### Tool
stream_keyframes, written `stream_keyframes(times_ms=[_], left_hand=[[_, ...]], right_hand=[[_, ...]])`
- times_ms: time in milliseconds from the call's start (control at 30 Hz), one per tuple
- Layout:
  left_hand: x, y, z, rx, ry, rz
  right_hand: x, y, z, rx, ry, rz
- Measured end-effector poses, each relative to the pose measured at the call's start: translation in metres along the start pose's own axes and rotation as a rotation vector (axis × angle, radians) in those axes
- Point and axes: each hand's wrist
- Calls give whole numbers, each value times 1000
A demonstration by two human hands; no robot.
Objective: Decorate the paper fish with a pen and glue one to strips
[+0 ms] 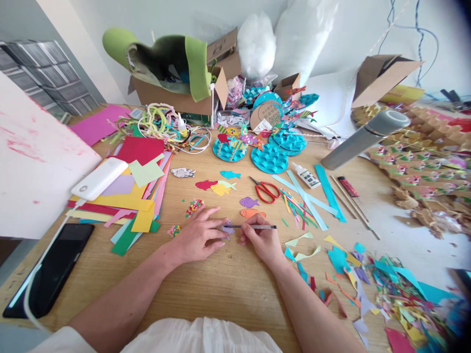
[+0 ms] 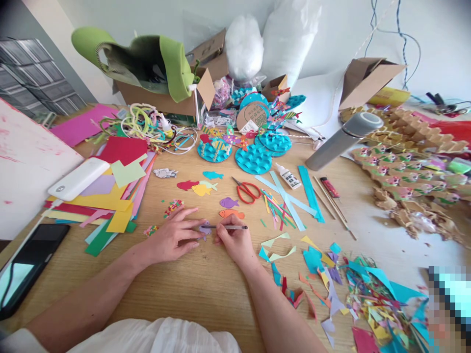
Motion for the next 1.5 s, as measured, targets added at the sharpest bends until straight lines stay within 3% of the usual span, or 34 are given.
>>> stream_keyframes(times_ms=[1500], left_hand=[[0,0,1,13,3,-7]], right_hand=[[-1,-4,0,46,-14,9]])
Point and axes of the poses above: each hand's wrist, its own x-axis away from the middle knuckle, its own z-axis out of the back of the hand, y = z × x, and after that the axes turned 10 degrees about z, right-handed
